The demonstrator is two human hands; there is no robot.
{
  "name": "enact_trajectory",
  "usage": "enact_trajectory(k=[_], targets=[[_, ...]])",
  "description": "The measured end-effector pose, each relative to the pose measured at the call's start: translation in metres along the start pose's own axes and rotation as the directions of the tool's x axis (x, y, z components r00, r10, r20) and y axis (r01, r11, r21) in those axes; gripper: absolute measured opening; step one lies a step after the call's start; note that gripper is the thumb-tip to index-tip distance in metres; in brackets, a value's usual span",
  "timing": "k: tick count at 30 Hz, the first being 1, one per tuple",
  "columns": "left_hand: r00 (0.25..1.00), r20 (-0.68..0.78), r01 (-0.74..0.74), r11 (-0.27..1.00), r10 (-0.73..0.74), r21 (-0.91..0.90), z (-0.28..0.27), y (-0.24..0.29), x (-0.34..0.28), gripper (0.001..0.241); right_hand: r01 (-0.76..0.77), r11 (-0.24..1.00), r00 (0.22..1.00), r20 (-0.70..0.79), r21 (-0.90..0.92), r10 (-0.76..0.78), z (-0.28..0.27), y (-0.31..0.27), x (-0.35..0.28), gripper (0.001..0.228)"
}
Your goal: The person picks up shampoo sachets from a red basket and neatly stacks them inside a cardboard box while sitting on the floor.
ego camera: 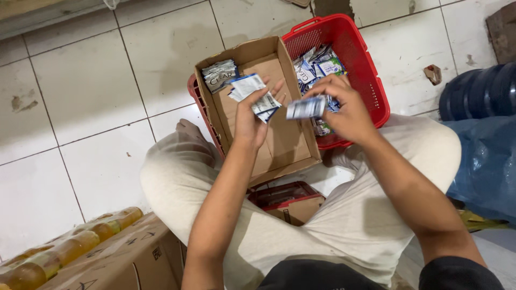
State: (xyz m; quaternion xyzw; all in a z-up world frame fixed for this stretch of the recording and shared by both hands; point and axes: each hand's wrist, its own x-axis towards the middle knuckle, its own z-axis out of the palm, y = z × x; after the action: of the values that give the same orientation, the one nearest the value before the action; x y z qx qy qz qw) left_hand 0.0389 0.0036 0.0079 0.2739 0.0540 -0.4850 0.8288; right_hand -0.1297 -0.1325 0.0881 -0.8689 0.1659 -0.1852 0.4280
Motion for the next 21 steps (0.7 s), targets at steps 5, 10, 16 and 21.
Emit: enact_trajectory(k=[5, 10, 16, 21], targets=[[0.998, 0.017, -0.059, 0.993, 0.057, 0.102, 0.009, 0.004, -0.012, 0.079, -0.315, 0.778, 0.943, 0.090, 0.544, 0.319, -0.004, 0.018, 0.016, 0.034], [0.999, -0.030, 0.035, 0.995, -0.032, 0.095, 0.014, -0.007, -0.018, 0.067, -0.270, 0.754, 0.950, 0.040, 0.599, 0.309, -0.003, 0.029, 0.025, 0.038], [0.990, 0.144, 0.015, 0.998, -0.006, -0.062, 0.007, -0.017, -0.017, 0.065, -0.033, 0.941, 0.996, 0.086, 0.338, 0.004, 0.006, 0.007, 0.022, 0.025], [0.999, 0.052, -0.012, 1.000, 0.011, 0.019, 0.005, -0.012, -0.009, 0.047, 0.036, 0.999, 0.992, 0.118, 0.030, -0.039, 0.009, -0.016, 0.014, 0.038]])
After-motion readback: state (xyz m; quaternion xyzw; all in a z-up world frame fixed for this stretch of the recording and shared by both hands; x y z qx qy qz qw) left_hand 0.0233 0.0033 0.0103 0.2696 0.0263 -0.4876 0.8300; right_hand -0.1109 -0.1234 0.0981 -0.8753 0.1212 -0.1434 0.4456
